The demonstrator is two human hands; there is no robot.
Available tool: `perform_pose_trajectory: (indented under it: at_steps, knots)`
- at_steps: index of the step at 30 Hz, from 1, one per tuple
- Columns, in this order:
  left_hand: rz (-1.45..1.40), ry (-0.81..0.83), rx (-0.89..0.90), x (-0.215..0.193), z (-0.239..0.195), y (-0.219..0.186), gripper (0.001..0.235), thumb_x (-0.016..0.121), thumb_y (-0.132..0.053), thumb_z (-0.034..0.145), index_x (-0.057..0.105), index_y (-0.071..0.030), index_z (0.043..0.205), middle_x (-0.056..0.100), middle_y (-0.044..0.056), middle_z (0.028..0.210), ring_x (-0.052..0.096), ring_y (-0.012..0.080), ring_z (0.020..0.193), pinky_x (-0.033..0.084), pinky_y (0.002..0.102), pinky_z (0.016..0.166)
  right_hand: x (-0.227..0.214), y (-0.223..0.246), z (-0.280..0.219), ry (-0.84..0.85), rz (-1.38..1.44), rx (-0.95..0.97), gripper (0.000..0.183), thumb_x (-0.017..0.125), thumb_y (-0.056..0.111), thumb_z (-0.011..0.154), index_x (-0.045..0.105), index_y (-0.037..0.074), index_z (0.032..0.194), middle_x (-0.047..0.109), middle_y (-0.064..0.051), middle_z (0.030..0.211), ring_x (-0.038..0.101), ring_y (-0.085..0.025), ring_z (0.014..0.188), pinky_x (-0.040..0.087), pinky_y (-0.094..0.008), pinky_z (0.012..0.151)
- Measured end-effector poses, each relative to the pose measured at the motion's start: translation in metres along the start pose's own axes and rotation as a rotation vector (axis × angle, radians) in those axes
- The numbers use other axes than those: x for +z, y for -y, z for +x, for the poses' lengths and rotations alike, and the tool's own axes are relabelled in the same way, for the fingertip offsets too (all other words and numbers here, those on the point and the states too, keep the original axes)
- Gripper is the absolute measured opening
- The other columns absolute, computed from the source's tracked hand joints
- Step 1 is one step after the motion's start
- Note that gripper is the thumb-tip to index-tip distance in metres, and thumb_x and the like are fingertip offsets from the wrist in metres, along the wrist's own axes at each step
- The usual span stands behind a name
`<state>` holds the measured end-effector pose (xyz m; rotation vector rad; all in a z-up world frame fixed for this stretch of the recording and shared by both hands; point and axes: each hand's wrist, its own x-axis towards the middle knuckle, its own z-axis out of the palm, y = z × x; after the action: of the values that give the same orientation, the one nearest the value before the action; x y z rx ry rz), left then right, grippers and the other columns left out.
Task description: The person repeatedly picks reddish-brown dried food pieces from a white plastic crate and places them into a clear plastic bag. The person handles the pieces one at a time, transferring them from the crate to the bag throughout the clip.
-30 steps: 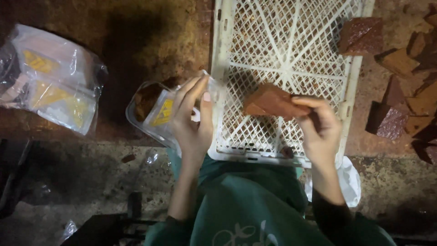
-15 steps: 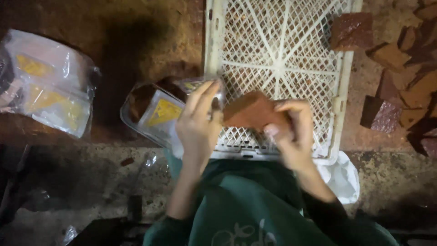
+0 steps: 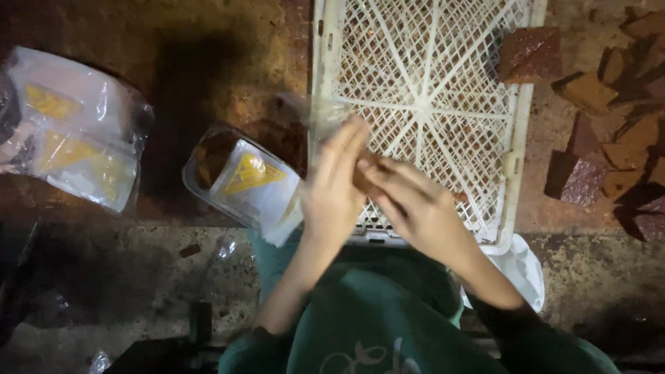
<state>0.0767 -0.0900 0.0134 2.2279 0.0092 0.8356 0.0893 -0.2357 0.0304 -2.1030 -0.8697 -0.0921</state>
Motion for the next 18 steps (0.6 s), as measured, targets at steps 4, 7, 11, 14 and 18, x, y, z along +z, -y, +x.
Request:
perform_pose_trajectory:
  at_steps: [4,7,11,14,18]
  knots:
    - [-0.209,0.021,0.064,-0.002,-0.006,-0.031,0.034,0.059,0.012,0.092,0.076,-0.003,0.117,0.072,0.009,0.127,0.075,0.0232,0.111,0.059,0.031,0.098,0.006,-0.027,0.004,-0.183,-0.175,0.046,0.013,0.073,0.000,0.090,0.073,-0.008,0.099,0.068,-0.022,0.101,0.065,-0.036,0.080,0.054,-0.043,0.072]
    - [-0.273,0.025,0.113,-0.005,-0.013,-0.043,0.029,0.061,0.011,0.090,0.077,-0.001,0.112,0.073,0.012,0.123,0.077,0.0245,0.103,0.060,0.032,0.094,0.009,-0.029,-0.003,-0.393,-0.128,0.103,0.014,0.078,0.006,0.091,0.072,-0.004,0.098,0.071,-0.015,0.095,0.060,-0.029,0.065,0.048,-0.040,0.062]
    - [-0.346,0.068,0.162,-0.021,-0.001,-0.069,0.026,0.058,0.007,0.094,0.076,0.001,0.112,0.074,0.013,0.119,0.079,0.0231,0.098,0.064,0.032,0.089,0.014,-0.038,-0.013,-0.395,0.041,0.178,0.028,0.078,0.004,0.089,0.063,-0.005,0.111,0.065,-0.019,0.104,0.062,-0.030,0.065,0.051,-0.041,0.061]
    - [-0.466,0.049,0.195,0.006,-0.037,-0.057,0.021,0.060,0.002,0.093,0.080,0.000,0.099,0.076,0.009,0.117,0.079,0.0165,0.092,0.061,0.025,0.086,0.008,-0.054,-0.006,-0.279,0.254,0.198,0.046,0.076,-0.003,0.087,0.052,-0.007,0.126,0.054,-0.025,0.122,0.063,-0.030,0.065,0.055,-0.044,0.062]
    - [-0.547,0.291,0.219,-0.031,-0.020,-0.061,0.033,0.049,0.001,0.103,0.067,-0.005,0.130,0.068,0.007,0.132,0.074,0.0241,0.117,0.064,0.027,0.088,-0.023,-0.060,0.002,-0.159,0.465,0.233,0.066,0.075,-0.010,0.084,0.041,-0.009,0.141,0.044,-0.031,0.140,0.064,-0.031,0.065,0.060,-0.046,0.062]
